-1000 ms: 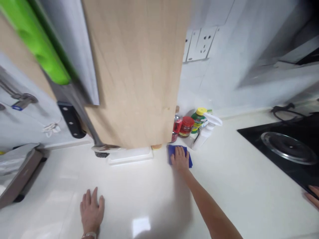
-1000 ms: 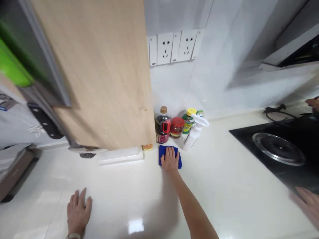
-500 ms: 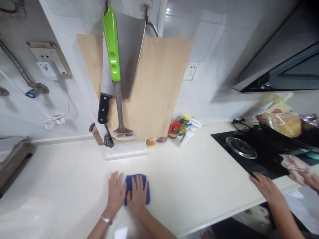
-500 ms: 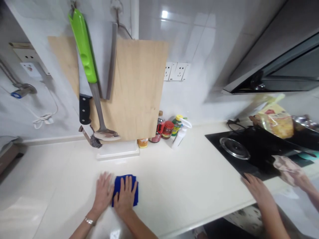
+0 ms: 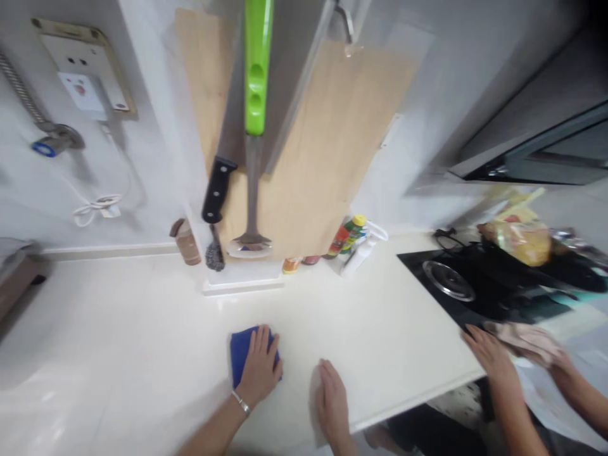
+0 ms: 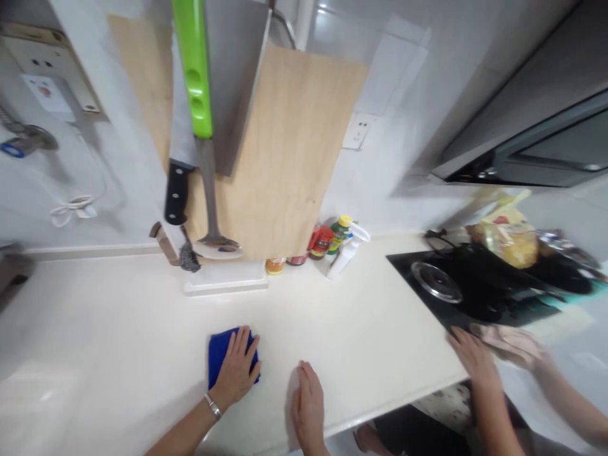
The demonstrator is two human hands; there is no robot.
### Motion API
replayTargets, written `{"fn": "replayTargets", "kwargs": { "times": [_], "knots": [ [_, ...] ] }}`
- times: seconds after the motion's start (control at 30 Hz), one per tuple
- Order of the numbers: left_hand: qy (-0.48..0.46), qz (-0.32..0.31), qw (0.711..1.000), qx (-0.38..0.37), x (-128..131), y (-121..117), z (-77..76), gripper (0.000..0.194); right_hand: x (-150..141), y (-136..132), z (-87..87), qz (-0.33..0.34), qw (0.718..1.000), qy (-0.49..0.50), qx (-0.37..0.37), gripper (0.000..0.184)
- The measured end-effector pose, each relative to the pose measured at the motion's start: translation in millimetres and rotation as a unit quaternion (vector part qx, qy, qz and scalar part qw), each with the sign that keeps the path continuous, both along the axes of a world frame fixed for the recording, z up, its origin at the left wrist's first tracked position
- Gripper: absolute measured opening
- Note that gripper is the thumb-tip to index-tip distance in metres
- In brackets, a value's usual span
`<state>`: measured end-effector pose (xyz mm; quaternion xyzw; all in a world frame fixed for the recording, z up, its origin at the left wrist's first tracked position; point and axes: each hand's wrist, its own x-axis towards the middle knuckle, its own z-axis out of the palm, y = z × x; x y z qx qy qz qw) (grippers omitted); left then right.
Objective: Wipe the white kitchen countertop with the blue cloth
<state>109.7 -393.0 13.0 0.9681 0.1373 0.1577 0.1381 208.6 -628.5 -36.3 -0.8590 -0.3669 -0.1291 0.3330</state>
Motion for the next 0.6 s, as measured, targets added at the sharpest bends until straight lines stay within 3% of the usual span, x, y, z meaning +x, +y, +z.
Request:
{"fn": "replayTargets", "kwargs": {
  "times": [0.1,0.17,0.3,0.4,0.47,0.53,0.6],
  "knots": [
    [0.021,-0.048,0.998,-0.042,-20,11,9.5,0.063,-1,-4,-4.9,0.010,0.999,-0.025,-0.037,0.044],
    [0.033,-0.054,0.996,-0.060,-42,31,14.6,0.066,3,-4,-10.0,0.021,0.998,-0.045,-0.049,0.046],
    [0.065,-0.041,0.995,-0.061,-101,106,29.2,0.057,8,-5,-15.2,0.035,0.995,-0.073,-0.055,0.048],
    [0.083,0.020,0.996,-0.038,-138,168,39.1,0.050,5,-5,-12.5,0.031,0.995,-0.072,-0.060,0.048],
    [0.071,0.114,0.991,0.001,-156,194,39.5,0.056,4,-4,-11.1,0.023,0.994,-0.083,-0.066,0.047],
    [0.054,0.197,0.978,0.036,-169,200,34.2,0.062,4,-3,-11.1,0.017,0.992,-0.106,-0.069,0.046],
    [0.054,0.224,0.972,0.053,-178,193,25.4,0.061,5,-2,-12.2,0.018,0.989,-0.124,-0.073,0.046]
  ]
}}
